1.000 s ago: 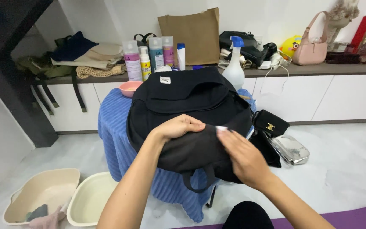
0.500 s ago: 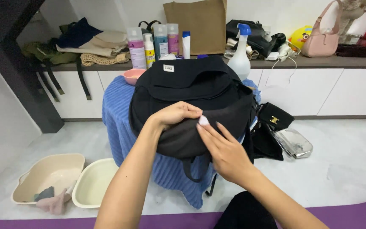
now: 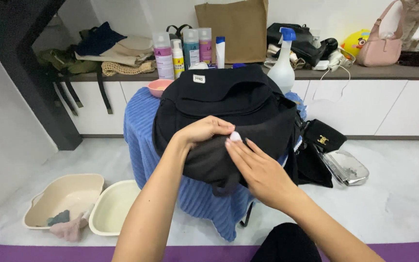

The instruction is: Cleaning a black backpack using a cloth and spray cleaner.

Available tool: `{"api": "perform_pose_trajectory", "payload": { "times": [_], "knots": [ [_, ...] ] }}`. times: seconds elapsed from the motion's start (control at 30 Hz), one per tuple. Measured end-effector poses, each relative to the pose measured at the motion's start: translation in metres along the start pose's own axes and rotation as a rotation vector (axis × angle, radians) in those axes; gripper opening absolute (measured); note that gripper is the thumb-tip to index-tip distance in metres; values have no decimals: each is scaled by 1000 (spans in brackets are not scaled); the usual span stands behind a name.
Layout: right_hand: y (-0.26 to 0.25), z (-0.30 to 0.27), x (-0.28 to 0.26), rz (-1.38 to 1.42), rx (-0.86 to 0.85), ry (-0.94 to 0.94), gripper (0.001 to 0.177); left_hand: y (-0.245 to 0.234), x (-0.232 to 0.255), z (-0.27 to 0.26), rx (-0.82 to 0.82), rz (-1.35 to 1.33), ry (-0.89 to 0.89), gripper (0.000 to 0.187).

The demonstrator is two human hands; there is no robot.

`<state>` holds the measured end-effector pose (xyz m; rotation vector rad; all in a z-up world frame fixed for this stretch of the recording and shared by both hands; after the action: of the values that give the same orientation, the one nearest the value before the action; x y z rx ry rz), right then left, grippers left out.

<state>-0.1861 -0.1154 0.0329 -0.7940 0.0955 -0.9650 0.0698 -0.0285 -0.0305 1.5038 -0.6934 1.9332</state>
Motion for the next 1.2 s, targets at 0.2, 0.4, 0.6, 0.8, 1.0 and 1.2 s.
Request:
{"api": "perform_pose_trajectory", "payload": {
  "times": [0.2,0.4,0.6,0.8,1.0,1.2],
  "knots": [
    [6,-57,21,242,-265,127,86,40,47,-41,-60,15,-20,19],
    [-53,-56,70,276,511,360,47,10,16,-11,0,1,-3,31],
    [8,-28,16,-29,259,67,48,-2,7,-10,-8,13,-12,31],
    [-4,-76,51,369,202,38,48,5,3,-7,-36,-1,-10,30],
    [-40,-91,94,195,622,361,35,-3,4,-8,7,-9,10,28],
    [-5,-33,35,206,337,-40,45,-8,3,-10,-1,20,17,30]
  ]
}}
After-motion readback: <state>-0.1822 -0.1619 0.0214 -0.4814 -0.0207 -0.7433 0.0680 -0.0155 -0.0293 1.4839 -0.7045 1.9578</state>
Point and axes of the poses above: each hand's wrist, its own z-axis towards the middle knuckle, its own y-axis out of the palm, x = y × z, the point moved 7 cm from there along z, towards the middle knuckle, and after that the axes turned 9 degrees about y, right-handed, at the moved point
